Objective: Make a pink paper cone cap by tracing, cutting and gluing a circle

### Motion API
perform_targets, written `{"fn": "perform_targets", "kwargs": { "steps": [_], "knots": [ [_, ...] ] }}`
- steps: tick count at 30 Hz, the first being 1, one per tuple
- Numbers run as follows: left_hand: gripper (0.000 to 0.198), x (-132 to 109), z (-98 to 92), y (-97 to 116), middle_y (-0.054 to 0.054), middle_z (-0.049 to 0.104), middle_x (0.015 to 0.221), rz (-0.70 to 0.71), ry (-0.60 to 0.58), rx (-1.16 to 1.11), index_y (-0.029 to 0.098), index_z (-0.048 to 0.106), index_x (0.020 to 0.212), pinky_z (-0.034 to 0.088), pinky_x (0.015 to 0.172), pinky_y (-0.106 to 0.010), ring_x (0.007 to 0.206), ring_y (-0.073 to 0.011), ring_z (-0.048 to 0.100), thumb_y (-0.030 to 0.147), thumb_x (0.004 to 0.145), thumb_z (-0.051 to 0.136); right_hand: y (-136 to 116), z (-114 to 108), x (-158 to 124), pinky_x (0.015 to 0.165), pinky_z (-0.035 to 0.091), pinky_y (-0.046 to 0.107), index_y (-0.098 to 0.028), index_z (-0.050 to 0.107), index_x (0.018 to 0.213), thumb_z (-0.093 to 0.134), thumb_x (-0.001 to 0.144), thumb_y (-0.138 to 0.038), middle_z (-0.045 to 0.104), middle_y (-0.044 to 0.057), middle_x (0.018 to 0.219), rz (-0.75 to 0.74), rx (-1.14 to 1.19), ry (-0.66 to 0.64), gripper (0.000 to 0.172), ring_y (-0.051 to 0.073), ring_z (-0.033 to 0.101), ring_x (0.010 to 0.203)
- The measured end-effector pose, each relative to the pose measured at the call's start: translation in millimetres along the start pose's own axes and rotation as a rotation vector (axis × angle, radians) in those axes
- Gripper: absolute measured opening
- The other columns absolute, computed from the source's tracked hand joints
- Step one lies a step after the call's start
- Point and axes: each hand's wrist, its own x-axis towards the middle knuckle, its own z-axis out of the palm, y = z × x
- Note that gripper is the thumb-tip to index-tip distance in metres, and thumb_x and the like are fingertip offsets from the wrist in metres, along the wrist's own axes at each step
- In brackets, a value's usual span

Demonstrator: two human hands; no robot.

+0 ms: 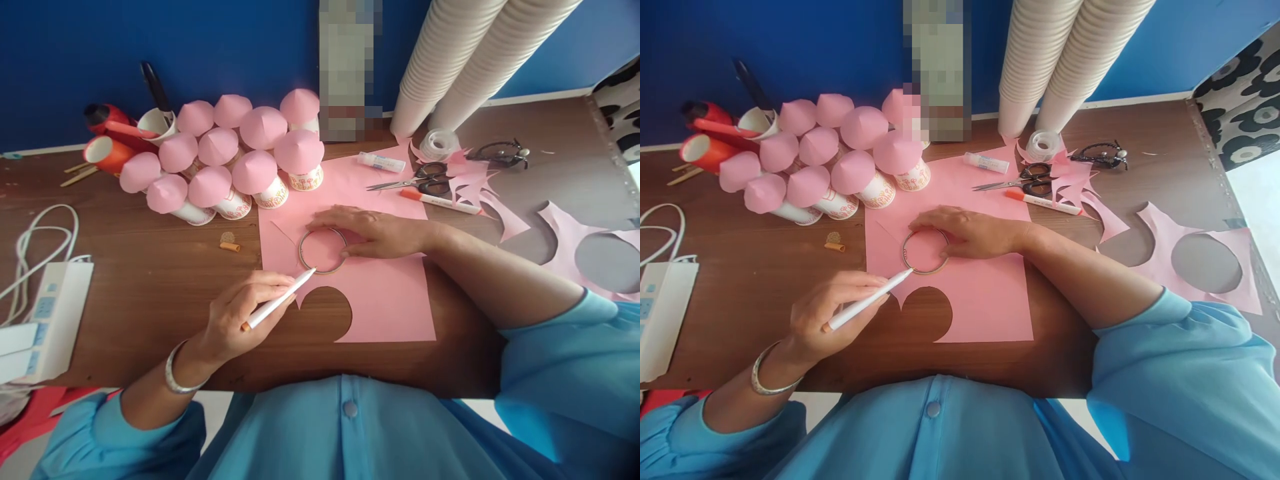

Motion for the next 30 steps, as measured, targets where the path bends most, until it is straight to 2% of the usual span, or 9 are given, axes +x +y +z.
{"fn": "perform_targets", "kwargs": {
  "steps": [5,8,11,16,20,24,27,30],
  "knots": [
    [0.033,1,6.8,6,-0.004,0.082,0.094,0.041,-0.049,-0.045,0.023,0.066,0.107,0.07,0.077,-0.029,0.085,-0.0207,0.082,0.007,0.082,0.08,0,-1,0,0.126,0.038,0.051,-0.03,0.053,0.151,0.065,0.093,-0.024,0.059,0.005,0.154,0.021,0.023,0.009,0.059,0.026,0.05,0.148],
    [0.034,0,9.0,7,-0.005,0.083,0.096,0.043,-0.062,-0.066,0.023,0.066,0.107,0.071,0.079,-0.03,0.085,-0.0214,0.082,0.007,0.081,0.081,-2,-4,0,0.126,0.037,0.05,-0.031,0.052,0.151,0.071,0.09,-0.029,0.057,0.004,0.156,0.039,0.025,-0.011,0.064,0.027,0.047,0.15],
    [0.034,0,7.1,7,-0.005,0.083,0.094,0.035,-0.053,-0.038,0.022,0.066,0.107,0.07,0.077,-0.029,0.084,-0.0215,0.082,0.006,0.081,0.081,-5,-4,0,0.127,0.037,0.05,-0.031,0.053,0.15,0.076,0.088,-0.036,0.058,0.005,0.156,0.063,0.01,-0.012,0.067,0.028,0.047,0.15],
    [0.032,-3,-1.1,6,-0.003,0.082,0.095,-0.026,0.015,0.004,0.024,0.067,0.104,0.068,0.072,-0.028,0.082,-0.0206,0.081,0.007,0.081,0.08,-8,0,-2,0.121,0.044,0.052,-0.033,0.054,0.149,0.078,0.087,-0.039,0.06,0.006,0.154,0.101,0.006,0.036,0.067,0.03,0.055,0.144],
    [0.025,-5,-5.3,6,-0.004,0.08,0.097,-0.25,0.084,-0.13,0.022,0.067,0.097,0.066,0.077,-0.03,0.088,-0.0191,0.079,0.008,0.082,0.08,-7,3,-4,0.118,0.048,0.053,-0.033,0.052,0.151,0.078,0.086,-0.042,0.061,0.009,0.151,0.111,0.0,0.105,0.07,0.031,0.059,0.139],
    [0.016,0,-8.0,-2,-0.004,0.076,0.096,-0.573,0.255,-0.499,0.019,0.065,0.089,0.066,0.076,-0.031,0.084,-0.0171,0.077,0.017,0.086,0.081,-7,-2,-9,0.119,0.046,0.058,-0.029,0.049,0.153,0.079,0.085,-0.043,0.06,0.012,0.151,0.098,0.024,0.243,0.076,0.033,0.056,0.141],
    [0.023,7,-11.8,-11,-0.001,0.074,0.093,-0.779,0.412,-0.786,0.018,0.065,0.084,0.065,0.073,-0.028,0.074,-0.0124,0.074,0.029,0.083,0.085,-6,-6,-12,0.117,0.048,0.061,-0.028,0.051,0.151,0.082,0.084,-0.047,0.06,0.013,0.151,0.162,0.055,0.343,0.076,0.035,0.058,0.139],
    [0.029,10,-15.3,-18,0.001,0.072,0.081,-0.889,0.466,-0.946,0.017,0.064,0.081,0.063,0.07,-0.022,0.072,-0.0105,0.072,0.035,0.081,0.087,-3,-7,-13,0.118,0.048,0.062,-0.026,0.055,0.146,0.084,0.082,-0.048,0.061,0.014,0.149,0.222,0.055,0.401,0.073,0.036,0.059,0.138]
  ]
}}
